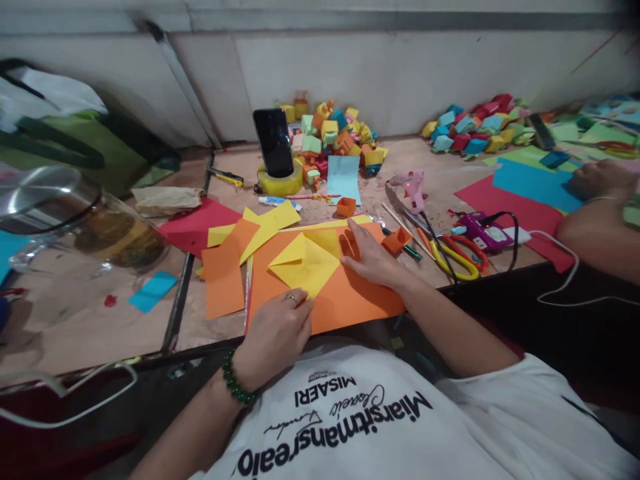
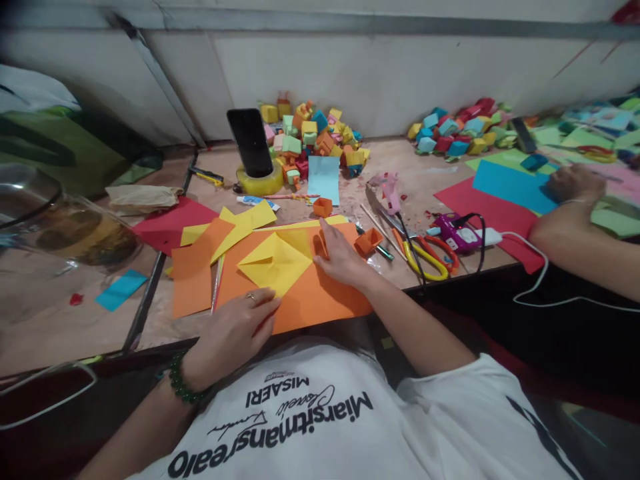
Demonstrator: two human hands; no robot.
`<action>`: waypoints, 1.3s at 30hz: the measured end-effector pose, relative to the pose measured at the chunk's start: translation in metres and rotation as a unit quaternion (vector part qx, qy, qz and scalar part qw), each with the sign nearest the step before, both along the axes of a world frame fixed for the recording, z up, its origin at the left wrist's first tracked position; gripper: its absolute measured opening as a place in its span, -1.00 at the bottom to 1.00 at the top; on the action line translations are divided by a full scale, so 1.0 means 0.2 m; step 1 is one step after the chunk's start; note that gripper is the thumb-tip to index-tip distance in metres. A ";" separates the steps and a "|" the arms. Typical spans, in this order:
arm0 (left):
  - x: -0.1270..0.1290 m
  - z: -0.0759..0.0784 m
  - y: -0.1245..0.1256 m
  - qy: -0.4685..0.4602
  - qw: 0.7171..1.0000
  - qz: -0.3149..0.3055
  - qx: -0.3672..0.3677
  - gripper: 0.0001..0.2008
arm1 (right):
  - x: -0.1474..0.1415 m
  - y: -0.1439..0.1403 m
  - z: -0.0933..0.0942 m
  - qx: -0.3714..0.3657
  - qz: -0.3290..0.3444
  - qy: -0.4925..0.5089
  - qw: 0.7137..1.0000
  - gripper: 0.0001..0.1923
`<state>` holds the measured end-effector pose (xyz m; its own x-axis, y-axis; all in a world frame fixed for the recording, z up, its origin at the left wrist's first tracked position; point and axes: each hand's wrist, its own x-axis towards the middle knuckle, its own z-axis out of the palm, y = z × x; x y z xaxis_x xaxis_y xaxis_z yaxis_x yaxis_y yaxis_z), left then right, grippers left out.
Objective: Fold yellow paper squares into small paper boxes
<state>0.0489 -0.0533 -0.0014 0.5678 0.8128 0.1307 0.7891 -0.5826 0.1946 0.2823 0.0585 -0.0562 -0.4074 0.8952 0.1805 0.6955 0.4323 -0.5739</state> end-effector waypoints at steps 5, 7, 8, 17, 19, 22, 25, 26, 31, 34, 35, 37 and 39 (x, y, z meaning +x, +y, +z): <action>0.02 -0.01 -0.01 0.009 1.000 0.020 0.003 -0.79 | -0.02 -0.03 0.02 0.002 -0.008 -0.002 1.000 -0.14; 0.02 -0.01 -0.01 0.013 0.999 0.033 0.003 -0.79 | -0.04 -0.04 0.04 0.001 -0.015 -0.012 1.000 -0.06; 0.03 -0.01 -0.01 0.013 0.999 0.038 0.001 -0.79 | -0.05 -0.04 0.05 0.004 -0.018 -0.015 1.000 -0.04; 0.06 -0.04 -0.01 0.047 0.996 0.068 0.025 -0.81 | -0.02 -0.01 0.01 0.089 0.086 -0.001 0.992 -0.54; 0.07 -0.05 -0.01 0.049 0.996 0.066 0.035 -0.71 | -0.03 -0.02 0.01 0.110 0.108 0.014 0.988 -0.52; 0.08 -0.06 0.00 0.045 0.996 0.076 0.006 -0.68 | -0.03 -0.03 0.02 0.146 0.125 0.054 0.980 -0.49; 0.09 -0.06 -0.02 0.021 0.996 0.089 -0.025 -0.69 | -0.03 -0.04 0.03 0.185 0.149 0.096 0.967 -0.67; 0.08 -0.06 -0.03 0.014 0.995 0.091 -0.031 -0.70 | -0.03 -0.04 0.03 0.192 0.157 0.103 0.963 -0.71; 0.08 -0.10 -0.08 -0.002 0.994 0.101 -0.030 -0.69 | -0.04 -0.05 0.04 0.179 0.163 0.071 0.968 -0.67; 0.07 -0.11 -0.09 -0.020 0.994 0.101 -0.032 -0.66 | -0.05 -0.04 0.03 0.167 0.221 0.004 0.961 -0.69; 0.06 -0.10 -0.09 -0.030 0.994 0.100 -0.035 -0.66 | -0.06 -0.04 0.02 0.171 0.232 -0.010 0.958 -0.68; 0.04 -0.09 -0.08 -0.056 0.993 0.092 -0.043 -0.69 | -0.07 -0.03 0.00 0.184 0.234 -0.023 0.954 -0.67; 0.00 -0.07 -0.03 -0.083 0.991 0.092 -0.045 -0.73 | -0.07 -0.03 -0.01 0.192 0.225 -0.025 0.955 -0.66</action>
